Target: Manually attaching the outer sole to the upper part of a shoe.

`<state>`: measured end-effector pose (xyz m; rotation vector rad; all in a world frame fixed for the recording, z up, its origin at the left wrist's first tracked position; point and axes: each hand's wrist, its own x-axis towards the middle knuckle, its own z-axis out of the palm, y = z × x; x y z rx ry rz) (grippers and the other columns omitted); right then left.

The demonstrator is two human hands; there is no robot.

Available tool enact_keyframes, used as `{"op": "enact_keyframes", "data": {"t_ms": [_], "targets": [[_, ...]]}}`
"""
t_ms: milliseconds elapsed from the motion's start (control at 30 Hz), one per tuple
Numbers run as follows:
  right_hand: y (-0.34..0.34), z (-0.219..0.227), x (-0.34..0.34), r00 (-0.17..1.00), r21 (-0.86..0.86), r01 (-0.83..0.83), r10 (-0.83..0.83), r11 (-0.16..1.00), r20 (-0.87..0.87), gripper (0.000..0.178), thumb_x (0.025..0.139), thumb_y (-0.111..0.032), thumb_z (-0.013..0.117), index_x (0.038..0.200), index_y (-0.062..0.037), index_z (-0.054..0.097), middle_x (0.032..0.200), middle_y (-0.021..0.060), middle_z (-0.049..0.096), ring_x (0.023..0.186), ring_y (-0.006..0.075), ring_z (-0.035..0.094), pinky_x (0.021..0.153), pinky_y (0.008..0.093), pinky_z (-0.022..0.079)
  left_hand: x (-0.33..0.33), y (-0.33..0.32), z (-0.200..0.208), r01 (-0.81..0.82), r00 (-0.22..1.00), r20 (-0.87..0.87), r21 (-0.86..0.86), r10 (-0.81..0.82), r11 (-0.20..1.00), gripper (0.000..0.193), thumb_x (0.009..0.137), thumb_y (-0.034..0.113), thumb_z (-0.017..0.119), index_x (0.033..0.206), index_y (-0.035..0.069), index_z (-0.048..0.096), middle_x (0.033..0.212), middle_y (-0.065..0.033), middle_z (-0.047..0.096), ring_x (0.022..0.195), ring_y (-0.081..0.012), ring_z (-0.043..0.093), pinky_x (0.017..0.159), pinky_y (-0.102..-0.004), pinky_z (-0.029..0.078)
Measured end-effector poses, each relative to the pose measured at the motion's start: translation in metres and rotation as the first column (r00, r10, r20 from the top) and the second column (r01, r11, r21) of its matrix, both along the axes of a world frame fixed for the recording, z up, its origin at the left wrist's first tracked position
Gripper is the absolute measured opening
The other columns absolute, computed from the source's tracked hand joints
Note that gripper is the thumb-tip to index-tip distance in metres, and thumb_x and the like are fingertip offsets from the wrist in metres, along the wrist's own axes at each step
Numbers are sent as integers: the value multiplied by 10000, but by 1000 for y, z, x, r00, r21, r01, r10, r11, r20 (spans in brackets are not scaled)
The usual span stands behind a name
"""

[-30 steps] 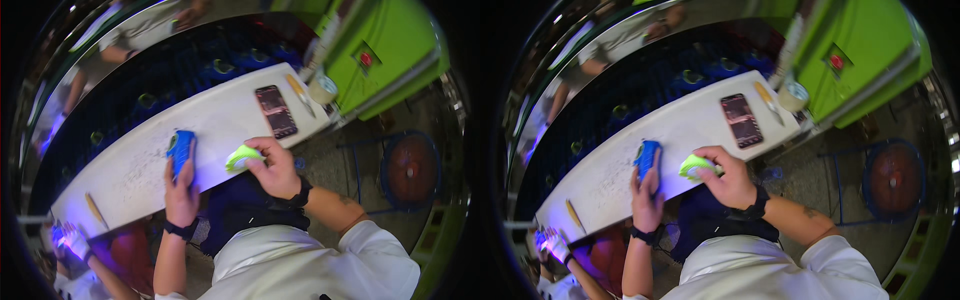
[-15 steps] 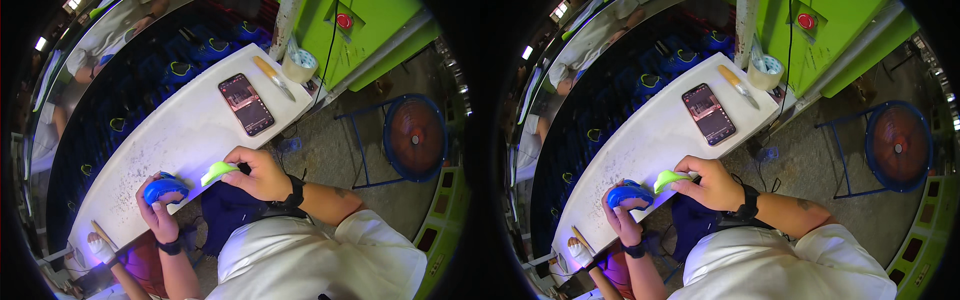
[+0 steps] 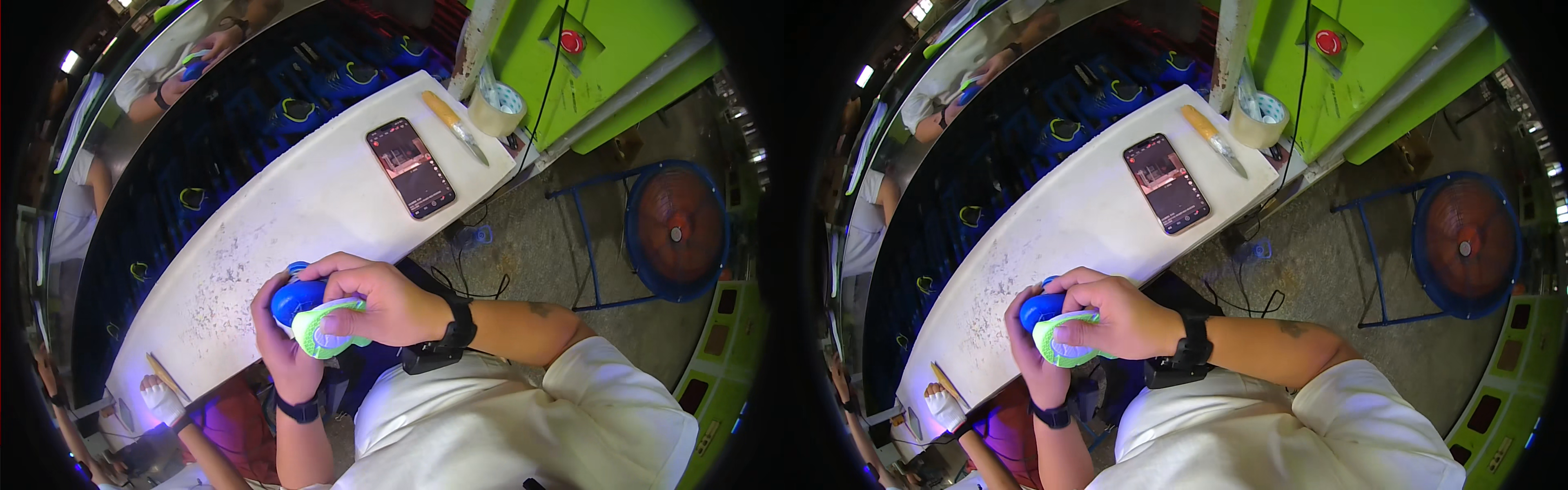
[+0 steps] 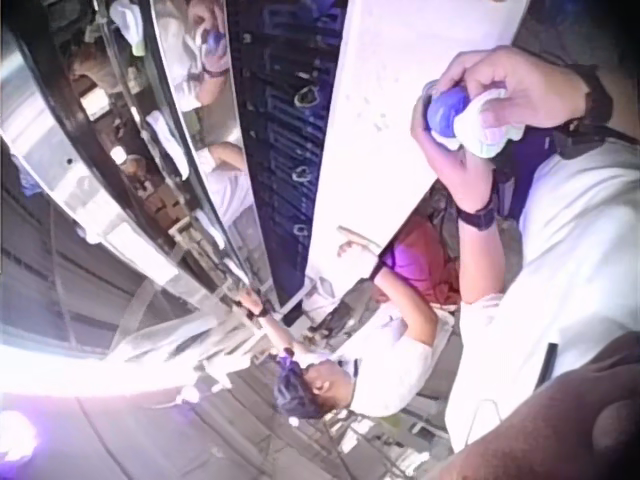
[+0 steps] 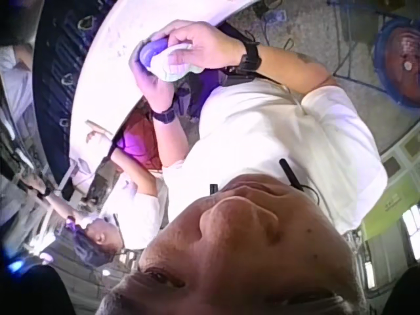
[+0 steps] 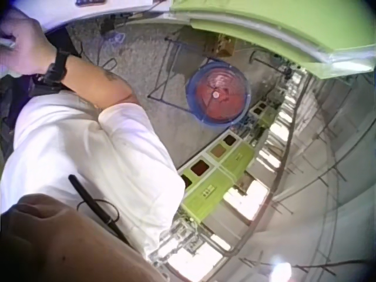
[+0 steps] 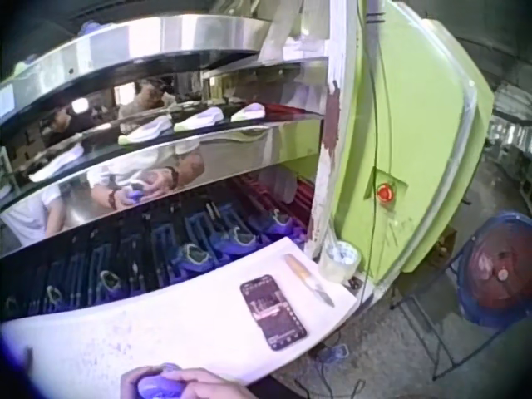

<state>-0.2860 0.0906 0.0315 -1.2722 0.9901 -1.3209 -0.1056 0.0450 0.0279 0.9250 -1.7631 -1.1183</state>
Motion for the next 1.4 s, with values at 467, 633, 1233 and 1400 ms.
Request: {"op": "enact_keyframes", "data": {"t_ms": [467,633,1233,1400], "targets": [[29,-9,8,997,71,9,-14,997,71,308,831,-150,828,924,-31,560,1343,217,538,1268,247,523,1034,350,428,23,47,-11,-54,988,-144,-1,53,999,339,775,123,853,924,19,567,1302,-192,540,920,-151,565,835,-295,490],[35,-21,7,978,-217,19,-63,976,-198,313,806,-178,837,903,-33,577,1227,226,618,1139,338,631,950,388,497,35,55,-20,-29,992,-128,-73,19,997,393,722,104,901,901,11,564,1265,-231,572,856,-159,617,799,-297,520],[39,-30,2,984,-201,-112,82,973,-155,306,863,-206,794,911,-62,529,1266,231,600,1276,416,566,1070,525,448,45,60,-11,15,998,60,-194,-3,981,432,723,166,923,852,33,533,1207,-241,605,718,-143,616,709,-297,532],[35,-39,0,993,-162,-116,120,980,11,303,873,-169,786,950,-49,519,1259,237,600,1304,396,546,1105,530,410,38,59,-17,-25,999,29,-216,32,976,415,734,151,913,830,31,528,1194,-245,607,755,-169,663,692,-304,555]]}}
